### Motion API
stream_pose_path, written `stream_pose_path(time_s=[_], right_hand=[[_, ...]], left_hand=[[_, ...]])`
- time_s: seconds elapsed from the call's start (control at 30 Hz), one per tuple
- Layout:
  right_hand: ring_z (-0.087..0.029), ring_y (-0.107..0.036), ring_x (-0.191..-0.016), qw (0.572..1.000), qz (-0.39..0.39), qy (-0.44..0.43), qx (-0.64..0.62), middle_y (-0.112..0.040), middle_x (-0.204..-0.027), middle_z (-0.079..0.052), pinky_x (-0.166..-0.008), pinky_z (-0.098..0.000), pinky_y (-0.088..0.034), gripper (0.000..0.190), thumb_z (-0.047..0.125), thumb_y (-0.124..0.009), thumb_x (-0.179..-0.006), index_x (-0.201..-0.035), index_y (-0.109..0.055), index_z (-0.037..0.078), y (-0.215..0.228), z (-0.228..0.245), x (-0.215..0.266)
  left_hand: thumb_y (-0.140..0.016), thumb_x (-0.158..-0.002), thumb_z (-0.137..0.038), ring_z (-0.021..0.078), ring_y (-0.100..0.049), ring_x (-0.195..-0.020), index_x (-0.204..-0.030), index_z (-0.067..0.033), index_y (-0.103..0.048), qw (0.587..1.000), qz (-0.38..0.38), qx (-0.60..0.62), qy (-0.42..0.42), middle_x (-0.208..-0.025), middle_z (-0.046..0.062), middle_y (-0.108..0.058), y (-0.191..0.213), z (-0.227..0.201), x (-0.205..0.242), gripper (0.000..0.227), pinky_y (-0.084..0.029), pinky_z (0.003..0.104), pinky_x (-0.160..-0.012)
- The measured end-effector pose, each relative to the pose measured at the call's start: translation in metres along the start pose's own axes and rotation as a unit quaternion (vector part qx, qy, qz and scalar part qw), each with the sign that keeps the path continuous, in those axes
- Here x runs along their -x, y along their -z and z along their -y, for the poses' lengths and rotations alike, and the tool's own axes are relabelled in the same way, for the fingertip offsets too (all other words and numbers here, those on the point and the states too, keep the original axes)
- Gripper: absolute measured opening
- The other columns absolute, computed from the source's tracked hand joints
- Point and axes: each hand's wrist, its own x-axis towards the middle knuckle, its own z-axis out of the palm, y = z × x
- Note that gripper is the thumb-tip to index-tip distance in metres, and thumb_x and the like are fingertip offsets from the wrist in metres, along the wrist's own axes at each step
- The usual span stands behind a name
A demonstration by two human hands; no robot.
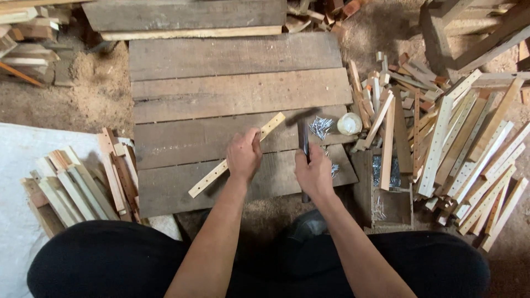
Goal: Hammering nails into wooden strips to assemble a component
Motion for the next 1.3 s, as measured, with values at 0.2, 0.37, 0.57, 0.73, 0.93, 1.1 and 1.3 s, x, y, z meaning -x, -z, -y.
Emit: stream_pose_path(time_s=[0.2, 0.37, 0.57, 0.73, 0.93, 1.1, 1.3], right_hand=[[-0.038, -0.069, -0.066, 0.984, -0.004, 0.169, 0.055, -0.068, -0.080, -0.027, -0.052, -0.0480, -0.046, 0.035, 0.022, -0.053, -0.105, -0.136, -0.065, 0.010, -0.014, 0.007, 0.031], [-0.048, -0.072, -0.078, 0.976, 0.022, 0.151, 0.158, -0.073, -0.083, -0.025, -0.065, -0.0598, -0.054, 0.042, 0.044, -0.046, -0.106, -0.128, -0.065, 0.014, -0.031, -0.036, 0.020], [-0.048, -0.072, -0.079, 0.974, 0.004, 0.182, 0.136, -0.074, -0.085, -0.025, -0.061, -0.0588, -0.054, 0.041, 0.038, -0.045, -0.106, -0.127, -0.066, 0.009, -0.030, -0.025, 0.026], [-0.046, -0.072, -0.074, 0.964, 0.015, 0.174, 0.202, -0.073, -0.076, -0.023, -0.058, -0.0566, -0.055, 0.037, 0.041, -0.046, -0.107, -0.110, -0.068, 0.011, -0.038, -0.046, 0.014], [-0.046, -0.072, -0.069, 0.985, -0.006, 0.124, 0.121, -0.071, -0.071, -0.019, -0.056, -0.0536, -0.052, 0.039, 0.044, -0.043, -0.108, -0.095, -0.064, 0.014, -0.025, -0.017, 0.029], [-0.048, -0.071, -0.071, 0.982, -0.016, 0.145, 0.124, -0.069, -0.071, -0.024, -0.057, -0.0584, -0.050, 0.034, 0.042, -0.047, -0.107, -0.102, -0.065, 0.013, -0.030, -0.029, 0.023], [-0.042, -0.072, -0.067, 0.982, 0.024, 0.115, 0.149, -0.069, -0.063, -0.018, -0.054, -0.0553, -0.047, 0.036, 0.048, -0.045, -0.105, -0.108, -0.067, 0.020, -0.038, -0.034, 0.019]], left_hand=[[-0.059, -0.102, -0.015, 0.0293, -0.072, -0.076, -0.102, -0.0124, -0.070, 0.997, -0.031, -0.026, -0.064, -0.077, 0.011, -0.070, -0.016, 0.010, -0.005, 0.012, -0.056, 0.042, -0.077], [-0.056, -0.102, -0.023, 0.0324, -0.071, -0.080, -0.097, -0.0153, -0.069, 0.997, -0.036, -0.044, -0.059, -0.083, 0.010, -0.073, -0.009, 0.004, -0.002, 0.016, -0.055, 0.045, -0.080], [-0.048, -0.105, -0.026, 0.0309, -0.071, -0.085, -0.104, -0.0135, -0.069, 0.998, 0.005, -0.065, -0.004, -0.085, 0.010, -0.072, -0.004, -0.008, -0.004, 0.025, -0.054, 0.043, -0.086], [-0.057, -0.097, -0.020, 0.0304, -0.070, -0.087, -0.109, -0.0167, -0.068, 0.998, 0.019, -0.054, -0.015, -0.085, 0.007, -0.070, -0.003, -0.001, -0.005, 0.017, -0.055, 0.044, -0.083], [-0.057, -0.095, -0.020, 0.0318, -0.069, -0.092, -0.116, -0.0145, -0.067, 1.000, 0.018, -0.016, -0.008, -0.091, 0.011, -0.071, -0.023, 0.014, -0.001, 0.024, -0.055, 0.043, -0.085], [-0.063, -0.096, -0.024, 0.0319, -0.070, -0.081, -0.101, -0.0148, -0.070, 0.999, -0.011, 0.022, -0.026, -0.084, 0.010, -0.072, -0.019, 0.010, -0.001, 0.012, -0.055, 0.044, -0.080], [-0.060, -0.096, -0.030, 0.0290, -0.070, -0.079, -0.100, -0.0215, -0.071, 1.000, 0.003, 0.004, 0.018, -0.075, 0.006, -0.069, -0.020, 0.007, -0.003, 0.015, -0.056, 0.042, -0.079]])
